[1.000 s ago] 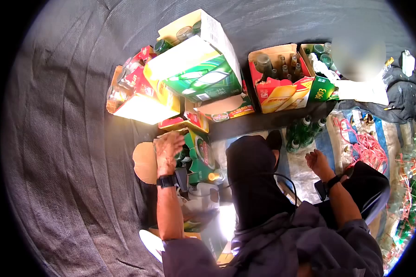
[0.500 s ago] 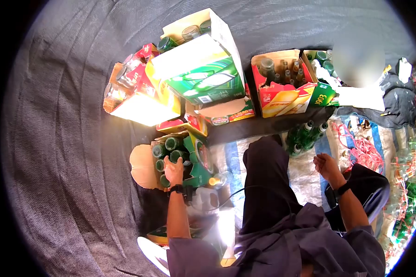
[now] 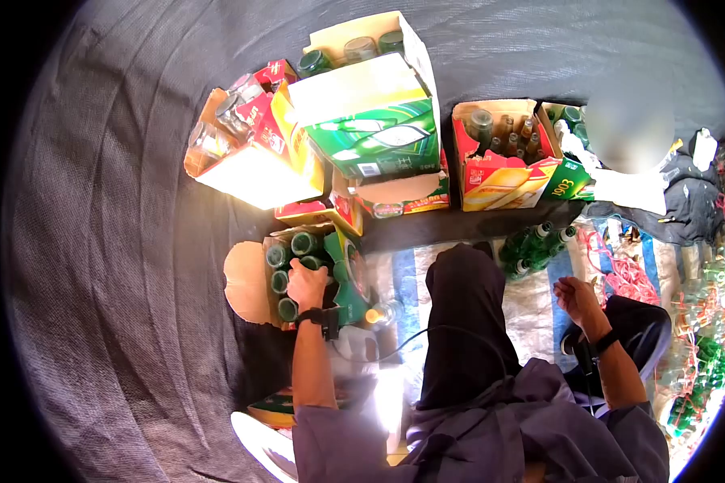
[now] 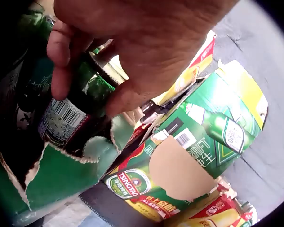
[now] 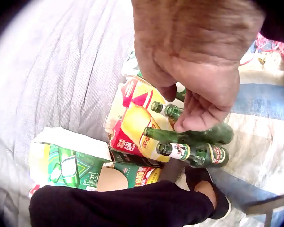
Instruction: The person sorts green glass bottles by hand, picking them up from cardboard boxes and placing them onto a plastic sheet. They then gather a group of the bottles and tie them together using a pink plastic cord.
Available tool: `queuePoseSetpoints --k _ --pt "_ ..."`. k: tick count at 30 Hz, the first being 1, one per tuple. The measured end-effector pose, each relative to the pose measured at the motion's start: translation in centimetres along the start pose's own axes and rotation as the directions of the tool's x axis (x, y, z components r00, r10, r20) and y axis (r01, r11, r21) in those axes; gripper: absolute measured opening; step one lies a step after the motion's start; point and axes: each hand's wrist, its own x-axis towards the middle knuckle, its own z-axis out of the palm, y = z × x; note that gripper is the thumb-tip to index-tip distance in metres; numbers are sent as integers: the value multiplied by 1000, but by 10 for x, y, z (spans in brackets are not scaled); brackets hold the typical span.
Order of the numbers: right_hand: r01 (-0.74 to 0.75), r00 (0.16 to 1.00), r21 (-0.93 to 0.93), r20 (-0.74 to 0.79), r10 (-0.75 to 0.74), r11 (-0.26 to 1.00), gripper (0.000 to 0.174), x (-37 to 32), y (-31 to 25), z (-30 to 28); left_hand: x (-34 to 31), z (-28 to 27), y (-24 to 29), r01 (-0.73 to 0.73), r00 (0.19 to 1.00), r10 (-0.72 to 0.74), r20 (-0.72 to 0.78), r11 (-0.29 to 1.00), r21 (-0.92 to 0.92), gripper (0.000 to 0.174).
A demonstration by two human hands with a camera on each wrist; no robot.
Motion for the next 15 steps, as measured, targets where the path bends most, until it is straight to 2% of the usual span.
queuePoseSetpoints --k 3,4,5,7,11,15 --pt "14 1000 -48 10 -14 999 25 -14 -9 17 5 -25 3 44 998 -42 -43 998 42 58" --pt "29 1000 -83 14 -28 996 26 -18 -11 22 8 -38 6 73 996 -71 -51 997 36 70" --pt "29 1000 -87 13 -28 996 26 -19 -13 24 10 -52 8 103 995 -103 7 994 42 70" --pt "62 995 -124 80 -52 990 26 -22 -14 30 13 -72 6 76 997 -75 -27 996 42 69" --pt "105 991 -177 102 -88 979 25 -35 -21 45 18 -103 4 55 997 -54 -53 998 23 66" --pt "109 989 -216 124 -84 970 26 -47 -24 52 5 -142 16 23 990 -20 -138 1000 21 63"
